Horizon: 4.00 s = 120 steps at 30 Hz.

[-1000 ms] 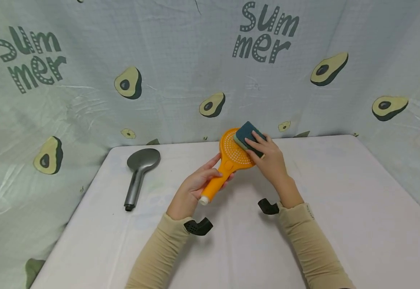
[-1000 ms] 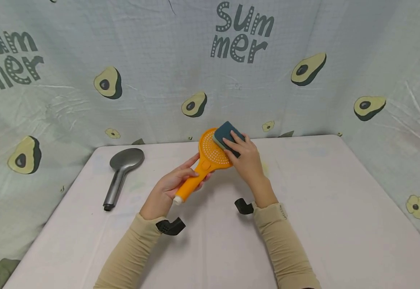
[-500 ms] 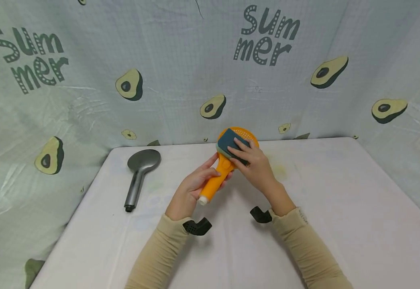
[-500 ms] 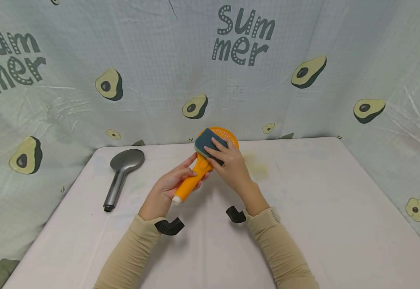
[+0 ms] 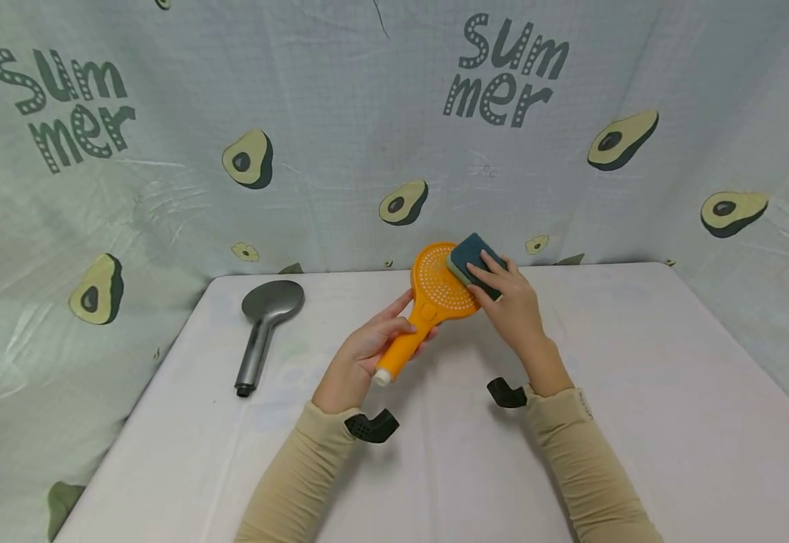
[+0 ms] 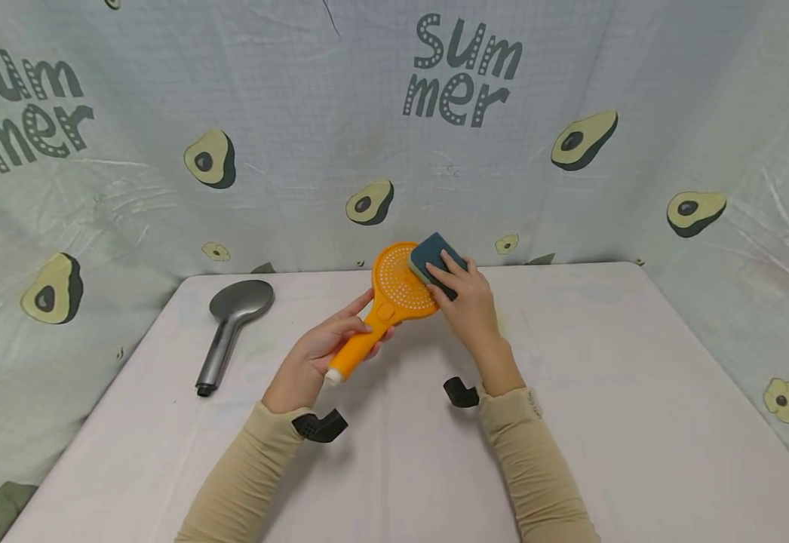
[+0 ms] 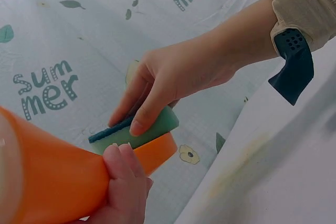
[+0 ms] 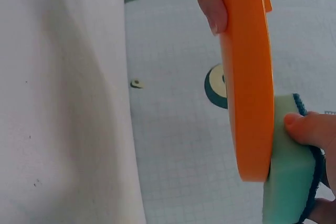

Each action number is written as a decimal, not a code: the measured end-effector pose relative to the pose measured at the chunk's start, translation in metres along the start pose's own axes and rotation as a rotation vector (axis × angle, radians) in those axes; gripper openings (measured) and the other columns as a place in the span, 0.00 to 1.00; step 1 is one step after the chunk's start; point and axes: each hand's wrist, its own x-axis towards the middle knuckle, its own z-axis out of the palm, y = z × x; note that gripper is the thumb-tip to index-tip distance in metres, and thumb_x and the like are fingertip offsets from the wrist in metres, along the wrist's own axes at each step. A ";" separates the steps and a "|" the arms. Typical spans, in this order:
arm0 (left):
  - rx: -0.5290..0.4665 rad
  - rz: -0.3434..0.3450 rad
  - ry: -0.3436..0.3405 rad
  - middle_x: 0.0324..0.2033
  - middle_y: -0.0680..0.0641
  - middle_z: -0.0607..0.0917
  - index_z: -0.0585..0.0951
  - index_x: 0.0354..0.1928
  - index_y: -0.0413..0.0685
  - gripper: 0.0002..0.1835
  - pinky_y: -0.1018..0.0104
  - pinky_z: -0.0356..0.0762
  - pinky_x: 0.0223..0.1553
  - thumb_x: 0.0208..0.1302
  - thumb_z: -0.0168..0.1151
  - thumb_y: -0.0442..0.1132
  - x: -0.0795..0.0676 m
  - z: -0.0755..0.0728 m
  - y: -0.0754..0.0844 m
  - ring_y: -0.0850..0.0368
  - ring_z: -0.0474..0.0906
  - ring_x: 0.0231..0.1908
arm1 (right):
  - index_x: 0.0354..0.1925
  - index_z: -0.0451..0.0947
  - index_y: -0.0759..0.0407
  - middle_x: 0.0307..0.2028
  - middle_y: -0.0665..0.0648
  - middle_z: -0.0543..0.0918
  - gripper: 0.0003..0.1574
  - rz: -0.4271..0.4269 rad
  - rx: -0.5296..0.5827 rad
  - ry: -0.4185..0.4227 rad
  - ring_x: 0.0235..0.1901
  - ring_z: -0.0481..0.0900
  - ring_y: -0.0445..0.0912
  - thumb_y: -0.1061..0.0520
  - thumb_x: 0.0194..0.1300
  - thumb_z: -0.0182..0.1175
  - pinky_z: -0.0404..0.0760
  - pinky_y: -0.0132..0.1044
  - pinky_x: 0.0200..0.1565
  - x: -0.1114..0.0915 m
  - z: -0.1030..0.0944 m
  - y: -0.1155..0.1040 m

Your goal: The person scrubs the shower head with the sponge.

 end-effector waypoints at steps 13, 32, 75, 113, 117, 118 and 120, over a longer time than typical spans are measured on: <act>0.011 0.010 -0.025 0.67 0.40 0.65 0.50 0.83 0.66 0.41 0.71 0.83 0.36 0.74 0.38 0.24 0.000 -0.002 0.001 0.55 0.82 0.41 | 0.58 0.84 0.61 0.66 0.65 0.76 0.25 -0.102 0.055 -0.112 0.69 0.65 0.70 0.63 0.62 0.73 0.68 0.63 0.65 -0.001 0.013 -0.030; 0.028 -0.052 -0.028 0.68 0.36 0.64 0.51 0.83 0.65 0.41 0.70 0.84 0.37 0.74 0.40 0.24 0.004 0.001 -0.013 0.54 0.82 0.42 | 0.59 0.83 0.62 0.67 0.65 0.75 0.25 -0.006 0.074 -0.047 0.68 0.68 0.67 0.62 0.64 0.72 0.69 0.64 0.64 -0.002 0.002 -0.010; 0.057 -0.113 -0.038 0.73 0.35 0.59 0.54 0.82 0.67 0.41 0.70 0.83 0.37 0.74 0.42 0.24 0.000 0.010 -0.016 0.53 0.81 0.43 | 0.59 0.83 0.64 0.67 0.66 0.73 0.25 0.058 0.070 0.019 0.72 0.59 0.71 0.66 0.63 0.71 0.64 0.67 0.66 -0.005 -0.018 0.005; -0.083 0.105 0.075 0.69 0.40 0.64 0.52 0.82 0.69 0.41 0.71 0.83 0.36 0.73 0.39 0.25 -0.021 0.016 0.010 0.56 0.81 0.41 | 0.56 0.86 0.62 0.63 0.65 0.78 0.26 -0.202 0.093 0.000 0.67 0.69 0.68 0.66 0.58 0.75 0.67 0.64 0.65 -0.004 0.001 -0.037; -0.111 0.109 0.072 0.70 0.41 0.63 0.53 0.81 0.70 0.41 0.70 0.84 0.37 0.74 0.39 0.24 -0.027 0.017 0.016 0.55 0.82 0.42 | 0.57 0.85 0.64 0.64 0.66 0.77 0.26 -0.162 0.107 0.031 0.68 0.67 0.69 0.67 0.59 0.74 0.67 0.64 0.66 -0.003 -0.004 -0.034; -0.112 0.106 0.068 0.69 0.41 0.63 0.53 0.81 0.70 0.41 0.70 0.84 0.37 0.74 0.39 0.24 -0.028 0.017 0.017 0.55 0.82 0.42 | 0.57 0.84 0.65 0.64 0.66 0.77 0.26 -0.140 0.107 0.047 0.68 0.67 0.70 0.67 0.59 0.74 0.67 0.64 0.66 -0.004 -0.006 -0.033; -0.113 0.096 0.058 0.68 0.41 0.65 0.54 0.81 0.70 0.41 0.70 0.84 0.38 0.74 0.39 0.24 -0.029 0.018 0.017 0.54 0.82 0.42 | 0.57 0.84 0.65 0.65 0.66 0.76 0.26 -0.100 0.102 0.072 0.68 0.66 0.71 0.67 0.59 0.74 0.66 0.65 0.66 -0.004 -0.008 -0.031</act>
